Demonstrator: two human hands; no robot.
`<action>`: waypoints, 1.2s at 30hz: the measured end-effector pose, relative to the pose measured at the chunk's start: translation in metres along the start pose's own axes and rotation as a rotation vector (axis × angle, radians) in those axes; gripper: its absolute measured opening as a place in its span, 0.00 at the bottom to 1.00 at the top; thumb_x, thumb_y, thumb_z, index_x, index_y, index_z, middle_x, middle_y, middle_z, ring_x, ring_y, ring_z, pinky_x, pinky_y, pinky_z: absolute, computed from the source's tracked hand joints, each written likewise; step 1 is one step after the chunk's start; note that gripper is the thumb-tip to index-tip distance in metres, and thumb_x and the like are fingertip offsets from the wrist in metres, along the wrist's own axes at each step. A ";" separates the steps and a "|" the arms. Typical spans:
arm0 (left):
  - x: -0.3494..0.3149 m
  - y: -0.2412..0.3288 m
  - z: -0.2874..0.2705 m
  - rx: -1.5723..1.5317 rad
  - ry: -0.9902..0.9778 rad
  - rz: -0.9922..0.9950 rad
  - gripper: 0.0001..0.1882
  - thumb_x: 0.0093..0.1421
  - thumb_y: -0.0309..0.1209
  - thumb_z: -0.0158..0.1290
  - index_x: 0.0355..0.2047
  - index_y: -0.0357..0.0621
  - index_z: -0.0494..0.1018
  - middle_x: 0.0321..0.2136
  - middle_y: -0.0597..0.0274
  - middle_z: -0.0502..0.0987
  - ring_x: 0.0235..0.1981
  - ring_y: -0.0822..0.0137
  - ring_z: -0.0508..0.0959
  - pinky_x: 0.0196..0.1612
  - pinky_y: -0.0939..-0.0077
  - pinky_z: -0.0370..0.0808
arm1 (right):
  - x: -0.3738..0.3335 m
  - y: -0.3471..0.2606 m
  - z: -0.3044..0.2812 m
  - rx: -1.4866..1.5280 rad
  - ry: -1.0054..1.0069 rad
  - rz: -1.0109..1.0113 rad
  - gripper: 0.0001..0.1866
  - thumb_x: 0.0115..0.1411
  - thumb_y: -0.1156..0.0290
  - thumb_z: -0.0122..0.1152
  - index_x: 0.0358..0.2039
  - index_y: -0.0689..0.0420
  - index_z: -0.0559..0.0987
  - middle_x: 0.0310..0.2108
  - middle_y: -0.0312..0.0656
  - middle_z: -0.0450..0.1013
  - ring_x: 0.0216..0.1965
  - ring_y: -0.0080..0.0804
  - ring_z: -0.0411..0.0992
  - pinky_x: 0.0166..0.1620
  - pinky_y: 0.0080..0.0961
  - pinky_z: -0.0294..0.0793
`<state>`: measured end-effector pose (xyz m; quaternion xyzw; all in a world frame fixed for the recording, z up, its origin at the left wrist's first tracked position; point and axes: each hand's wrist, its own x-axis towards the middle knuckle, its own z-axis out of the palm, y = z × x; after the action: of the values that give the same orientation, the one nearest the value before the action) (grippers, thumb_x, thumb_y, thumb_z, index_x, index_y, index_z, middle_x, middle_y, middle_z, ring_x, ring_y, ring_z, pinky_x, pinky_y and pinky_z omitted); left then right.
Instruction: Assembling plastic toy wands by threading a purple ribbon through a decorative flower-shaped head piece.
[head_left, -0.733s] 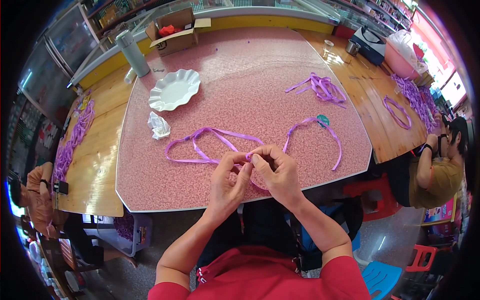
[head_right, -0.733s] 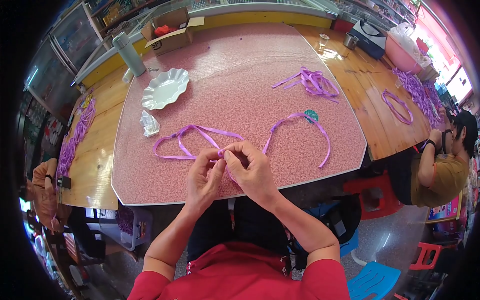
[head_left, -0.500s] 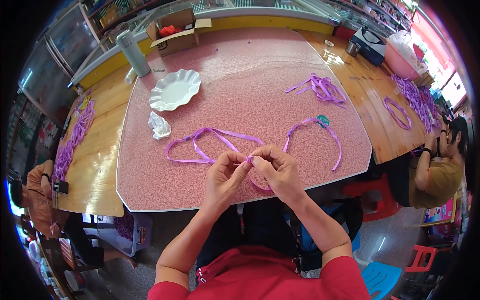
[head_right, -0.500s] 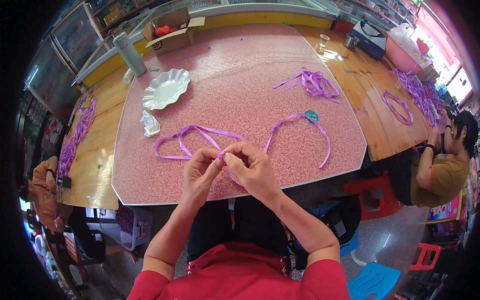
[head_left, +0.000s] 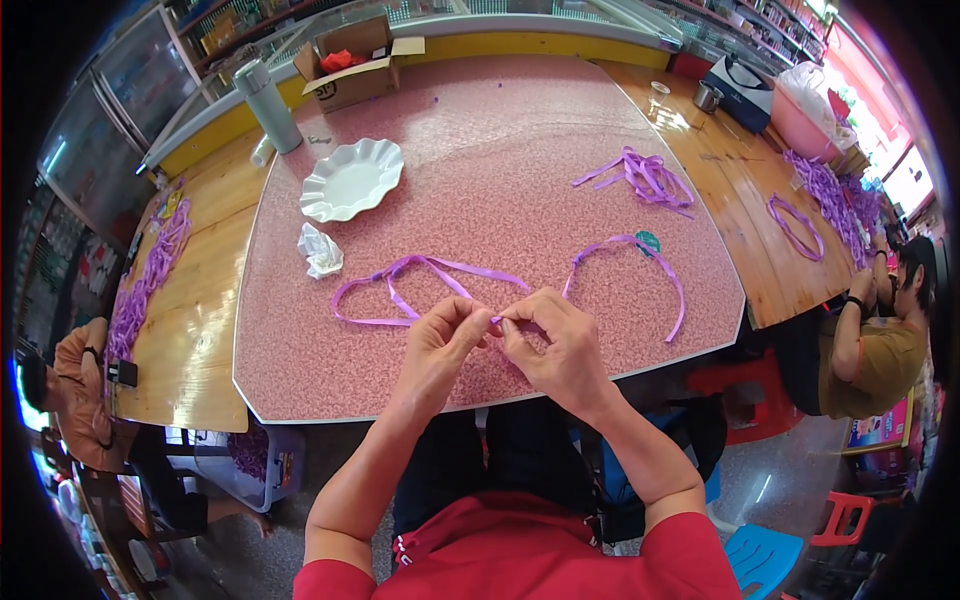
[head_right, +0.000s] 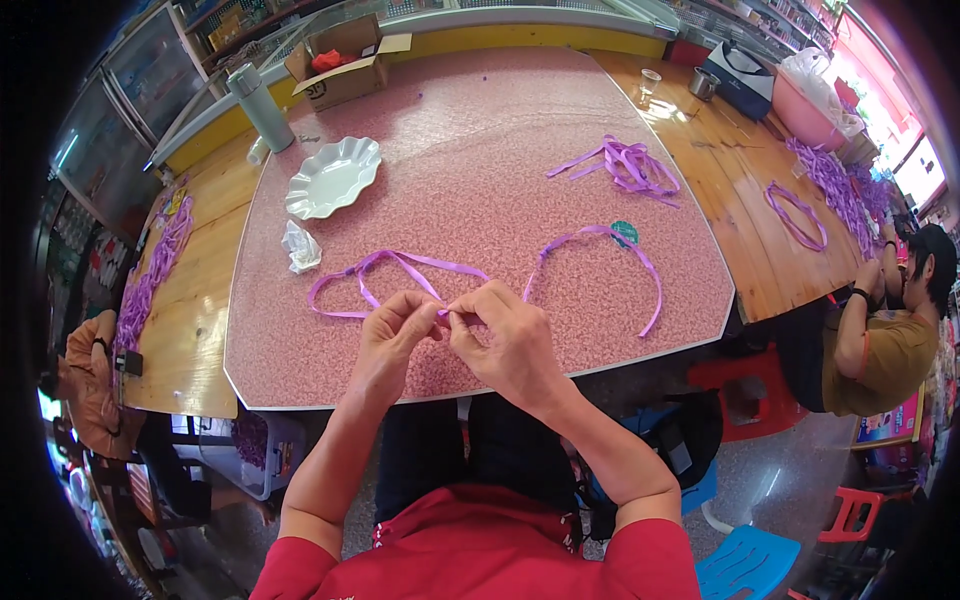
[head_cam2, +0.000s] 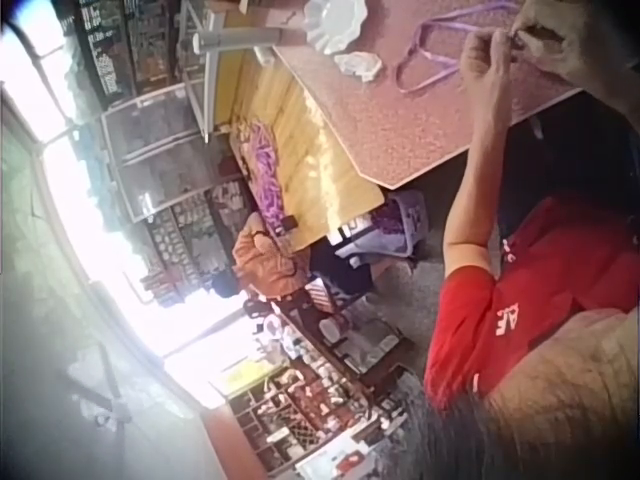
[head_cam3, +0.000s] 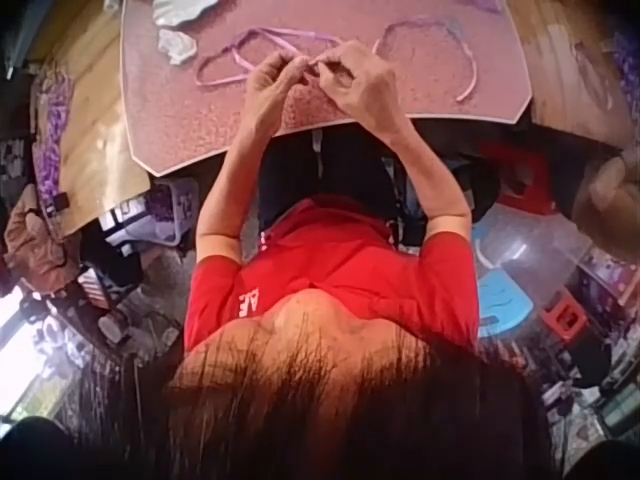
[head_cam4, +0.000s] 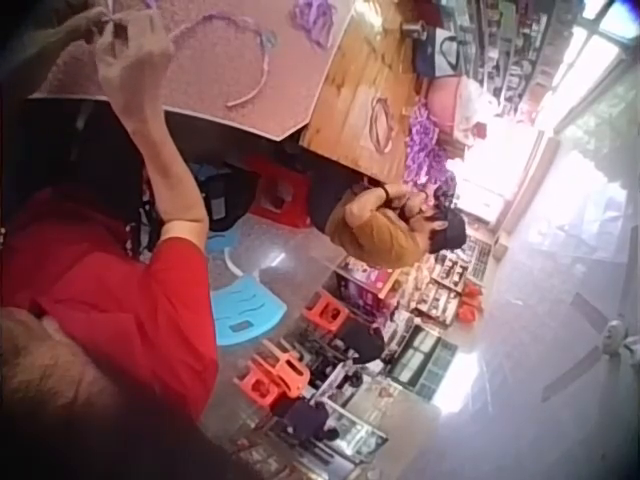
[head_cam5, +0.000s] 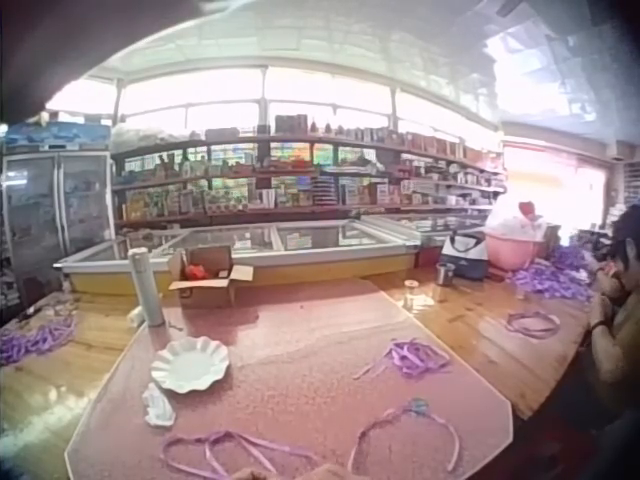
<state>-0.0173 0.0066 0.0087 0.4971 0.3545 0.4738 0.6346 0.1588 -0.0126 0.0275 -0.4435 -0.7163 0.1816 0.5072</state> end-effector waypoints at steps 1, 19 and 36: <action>-0.001 0.002 0.001 0.000 0.000 0.000 0.07 0.69 0.31 0.55 0.40 0.39 0.76 0.34 0.65 0.79 0.36 0.76 0.76 0.42 0.79 0.73 | 0.000 0.000 0.000 0.000 0.000 0.000 0.07 0.55 0.82 0.66 0.35 0.62 0.80 0.32 0.44 0.76 0.32 0.32 0.79 0.34 0.25 0.78; -0.010 -0.011 0.014 0.252 0.139 0.229 0.06 0.69 0.26 0.54 0.44 0.37 0.74 0.37 0.67 0.77 0.41 0.77 0.76 0.48 0.81 0.72 | 0.000 -0.003 0.007 0.023 0.080 0.075 0.04 0.58 0.79 0.66 0.35 0.63 0.82 0.28 0.40 0.77 0.28 0.23 0.76 0.30 0.19 0.74; 0.001 -0.003 0.013 0.776 0.198 0.736 0.12 0.58 0.18 0.61 0.41 0.39 0.73 0.36 0.54 0.75 0.39 0.59 0.76 0.40 0.67 0.74 | -0.003 0.007 0.003 0.806 -0.058 0.714 0.06 0.66 0.70 0.61 0.36 0.59 0.81 0.23 0.25 0.70 0.20 0.09 0.60 0.22 0.12 0.57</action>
<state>-0.0039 0.0037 0.0091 0.7392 0.3642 0.5434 0.1602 0.1594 -0.0107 0.0198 -0.4246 -0.4082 0.6154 0.5238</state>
